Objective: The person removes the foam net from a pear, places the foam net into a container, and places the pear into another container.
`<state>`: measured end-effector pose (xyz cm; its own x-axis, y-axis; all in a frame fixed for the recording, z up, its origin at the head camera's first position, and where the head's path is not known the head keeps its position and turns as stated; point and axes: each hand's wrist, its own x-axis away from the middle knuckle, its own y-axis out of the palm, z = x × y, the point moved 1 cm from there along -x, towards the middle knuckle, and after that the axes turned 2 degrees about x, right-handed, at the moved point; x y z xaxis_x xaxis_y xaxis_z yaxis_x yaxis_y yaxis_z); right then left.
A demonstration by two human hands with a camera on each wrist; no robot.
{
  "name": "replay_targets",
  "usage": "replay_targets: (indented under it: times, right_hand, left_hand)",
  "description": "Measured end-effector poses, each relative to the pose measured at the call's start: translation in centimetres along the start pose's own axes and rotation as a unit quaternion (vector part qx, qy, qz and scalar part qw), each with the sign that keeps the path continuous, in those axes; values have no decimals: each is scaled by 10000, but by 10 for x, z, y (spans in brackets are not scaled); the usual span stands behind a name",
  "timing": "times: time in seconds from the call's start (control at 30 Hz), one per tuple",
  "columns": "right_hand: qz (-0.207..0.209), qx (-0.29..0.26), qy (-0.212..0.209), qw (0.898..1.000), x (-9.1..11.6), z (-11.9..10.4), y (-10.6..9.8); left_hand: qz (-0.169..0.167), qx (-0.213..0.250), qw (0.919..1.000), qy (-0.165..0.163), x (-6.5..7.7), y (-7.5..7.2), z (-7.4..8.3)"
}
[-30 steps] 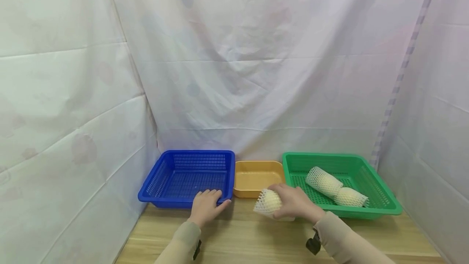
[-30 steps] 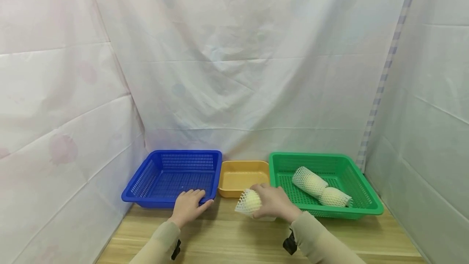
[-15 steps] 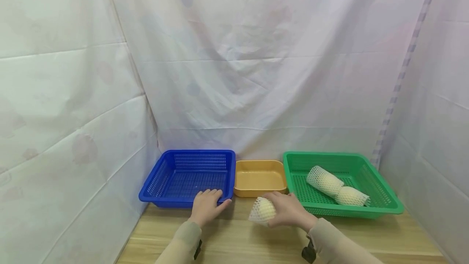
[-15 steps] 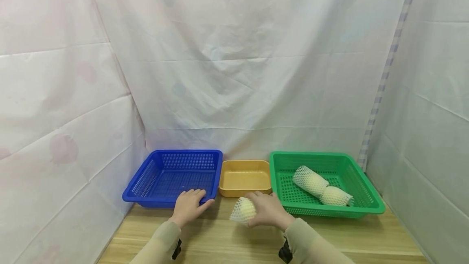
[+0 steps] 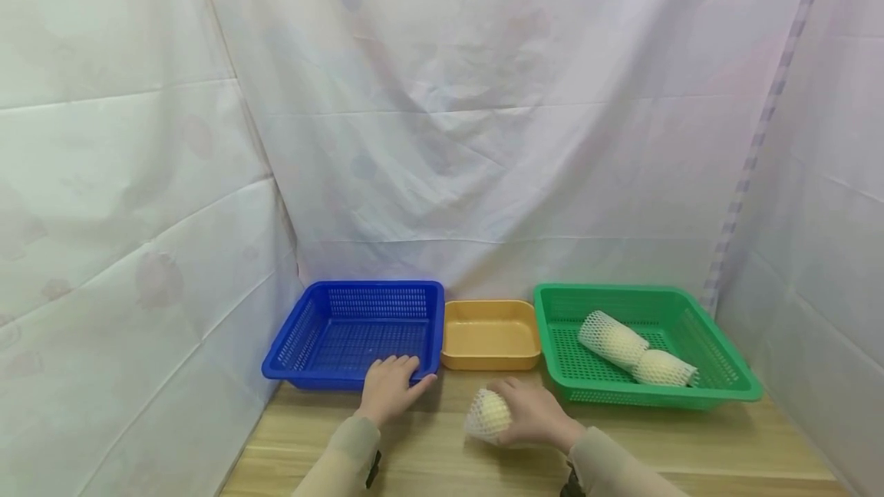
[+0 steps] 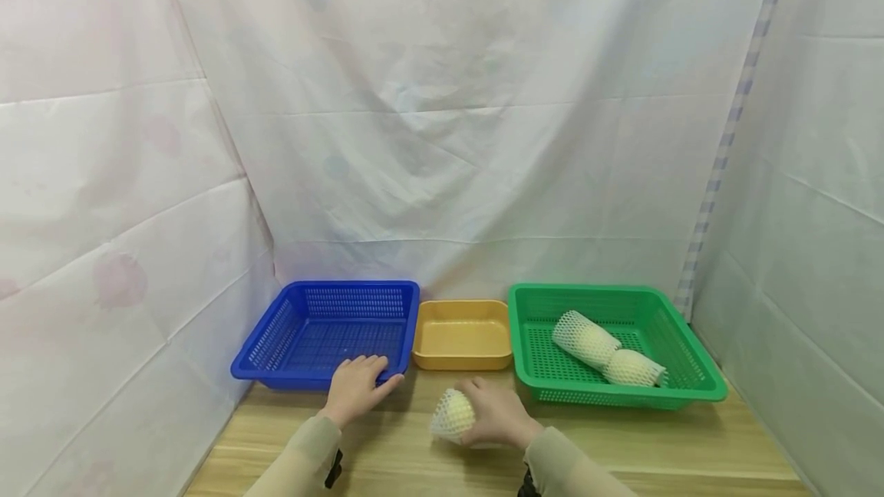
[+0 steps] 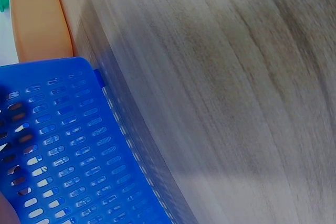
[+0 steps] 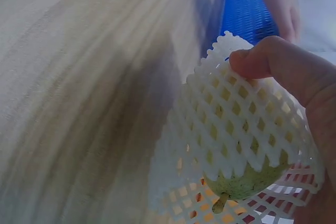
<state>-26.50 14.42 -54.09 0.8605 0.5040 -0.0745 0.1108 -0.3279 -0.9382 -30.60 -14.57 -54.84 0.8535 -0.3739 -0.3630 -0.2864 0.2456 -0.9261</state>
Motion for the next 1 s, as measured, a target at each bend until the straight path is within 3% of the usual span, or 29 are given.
replay_targets:
  times: [0.67,1.0]
  right_hand:
    - [2,-77,97,9999,1,8,24]
    - [14,-284,106,9995,1,10,25]
  left_hand:
    - [111,-61,9999,34,-1,3,-1]
    - [-86,20,9999,-67,-1,1,0]
